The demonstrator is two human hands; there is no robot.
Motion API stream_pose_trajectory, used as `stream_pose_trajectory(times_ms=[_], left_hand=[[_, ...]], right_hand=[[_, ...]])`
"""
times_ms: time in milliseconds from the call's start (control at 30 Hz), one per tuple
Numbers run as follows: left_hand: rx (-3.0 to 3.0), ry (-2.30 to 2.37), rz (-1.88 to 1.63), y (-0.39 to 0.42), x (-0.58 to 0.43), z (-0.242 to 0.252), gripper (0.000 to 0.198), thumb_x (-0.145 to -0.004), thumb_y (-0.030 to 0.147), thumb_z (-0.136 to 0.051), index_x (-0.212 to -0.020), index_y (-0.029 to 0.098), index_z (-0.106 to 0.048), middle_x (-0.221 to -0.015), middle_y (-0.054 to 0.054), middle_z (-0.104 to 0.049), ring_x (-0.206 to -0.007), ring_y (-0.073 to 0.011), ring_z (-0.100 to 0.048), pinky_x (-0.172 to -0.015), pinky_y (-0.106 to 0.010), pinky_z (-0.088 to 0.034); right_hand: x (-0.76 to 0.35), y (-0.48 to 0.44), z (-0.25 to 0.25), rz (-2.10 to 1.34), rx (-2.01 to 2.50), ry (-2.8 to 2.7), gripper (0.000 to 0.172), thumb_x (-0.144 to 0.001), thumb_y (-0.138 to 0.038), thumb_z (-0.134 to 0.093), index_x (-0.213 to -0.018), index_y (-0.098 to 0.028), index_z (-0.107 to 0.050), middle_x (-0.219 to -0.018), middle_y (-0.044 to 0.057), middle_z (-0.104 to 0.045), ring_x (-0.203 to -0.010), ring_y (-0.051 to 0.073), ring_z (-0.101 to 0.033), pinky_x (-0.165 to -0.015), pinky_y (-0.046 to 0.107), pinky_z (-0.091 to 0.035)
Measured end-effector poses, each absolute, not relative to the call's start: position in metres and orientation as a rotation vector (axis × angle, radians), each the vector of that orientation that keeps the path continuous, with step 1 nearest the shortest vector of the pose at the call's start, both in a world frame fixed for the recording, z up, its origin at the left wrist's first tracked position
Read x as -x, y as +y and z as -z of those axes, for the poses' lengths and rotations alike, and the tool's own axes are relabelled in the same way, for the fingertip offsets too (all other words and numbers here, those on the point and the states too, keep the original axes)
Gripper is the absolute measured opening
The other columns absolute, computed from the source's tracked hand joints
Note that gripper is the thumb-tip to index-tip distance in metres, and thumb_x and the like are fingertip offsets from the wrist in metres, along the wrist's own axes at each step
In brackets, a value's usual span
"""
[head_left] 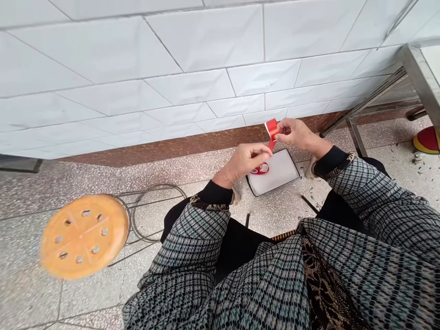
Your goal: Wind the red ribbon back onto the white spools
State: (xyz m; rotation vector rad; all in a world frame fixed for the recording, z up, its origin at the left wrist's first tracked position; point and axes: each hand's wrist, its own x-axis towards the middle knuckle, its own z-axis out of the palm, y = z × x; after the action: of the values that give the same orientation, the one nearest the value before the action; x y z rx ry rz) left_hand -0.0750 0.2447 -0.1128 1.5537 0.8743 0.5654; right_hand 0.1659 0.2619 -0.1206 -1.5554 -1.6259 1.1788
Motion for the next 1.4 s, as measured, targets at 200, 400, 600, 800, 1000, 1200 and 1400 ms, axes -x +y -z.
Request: stream_pose_trajectory(times_ms=[200,400,600,800,1000,1200,1400], left_hand=[[-1.761,1.002,-0.505,0.263,0.089,0.124,0.016,-0.083,0.036,-0.069,-0.077,0.021,-0.07,-0.092,-0.006,-0.071,-0.087,-0.0209,-0.065,-0.089,-0.04,-0.054],[-1.852,0.934,-0.914,0.259,0.096,0.098,0.05,-0.076,0.039,-0.084,-0.121,0.026,-0.066,-0.148,-0.013,-0.06,-0.148,-0.0364,-0.047,-0.123,-0.055,-0.041],[-1.959,0.624,-0.802,0.251,0.084,0.108,0.06,-0.091,0.026,-0.071,-0.149,0.029,-0.058,-0.158,-0.012,-0.059,-0.148,-0.0327,-0.055,-0.128,-0.056,-0.041],[-2.106,0.633,-0.882,0.251,0.075,0.138,0.067,-0.096,0.013,-0.06,-0.16,0.027,-0.045,-0.156,-0.014,-0.058,-0.146,-0.029,-0.057,-0.125,-0.054,-0.048],[-2.195,0.825,-0.957,0.25,0.07,0.147,0.042,-0.105,0.017,-0.054,-0.146,0.023,-0.06,-0.138,-0.013,-0.071,-0.13,-0.0237,-0.068,-0.113,-0.044,-0.058],[-2.247,0.983,-1.077,0.25,0.066,0.166,0.034,-0.109,0.021,-0.046,-0.126,0.018,-0.075,-0.111,-0.009,-0.081,-0.101,-0.0171,-0.076,-0.093,-0.033,-0.063],[-2.229,1.131,-1.299,0.249,0.065,0.168,0.04,-0.107,0.015,-0.042,-0.123,0.018,-0.079,-0.112,-0.009,-0.083,-0.102,-0.0158,-0.078,-0.094,-0.031,-0.064]], right_hand=[[-0.173,0.257,0.101,-1.473,1.068,-1.75,0.031,-0.077,-0.043,-0.083,-0.093,-0.02,-0.069,-0.097,0.003,-0.07,-0.09,0.018,-0.064,-0.089,0.035,-0.054],[-0.176,0.258,0.092,-1.568,0.9,-1.874,0.035,-0.079,-0.048,-0.086,-0.09,-0.019,-0.07,-0.095,0.003,-0.069,-0.092,0.017,-0.065,-0.092,0.036,-0.054],[-0.177,0.262,0.101,-1.758,0.866,-1.818,0.038,-0.078,-0.046,-0.09,-0.098,-0.018,-0.075,-0.099,0.004,-0.074,-0.093,0.017,-0.068,-0.093,0.036,-0.055],[-0.181,0.263,0.107,-1.835,0.847,-1.772,0.037,-0.08,-0.044,-0.091,-0.101,-0.017,-0.077,-0.098,0.003,-0.075,-0.091,0.016,-0.067,-0.091,0.034,-0.054],[-0.185,0.261,0.104,-1.861,0.887,-1.734,0.04,-0.079,-0.047,-0.091,-0.1,-0.017,-0.075,-0.096,0.001,-0.072,-0.092,0.016,-0.065,-0.089,0.034,-0.052],[-0.184,0.26,0.102,-1.845,0.882,-1.782,0.039,-0.081,-0.049,-0.09,-0.097,-0.017,-0.075,-0.095,0.001,-0.07,-0.093,0.017,-0.063,-0.089,0.034,-0.05],[-0.184,0.259,0.105,-1.866,0.85,-1.733,0.041,-0.081,-0.05,-0.09,-0.098,-0.016,-0.075,-0.094,0.001,-0.07,-0.09,0.016,-0.063,-0.087,0.032,-0.049]])
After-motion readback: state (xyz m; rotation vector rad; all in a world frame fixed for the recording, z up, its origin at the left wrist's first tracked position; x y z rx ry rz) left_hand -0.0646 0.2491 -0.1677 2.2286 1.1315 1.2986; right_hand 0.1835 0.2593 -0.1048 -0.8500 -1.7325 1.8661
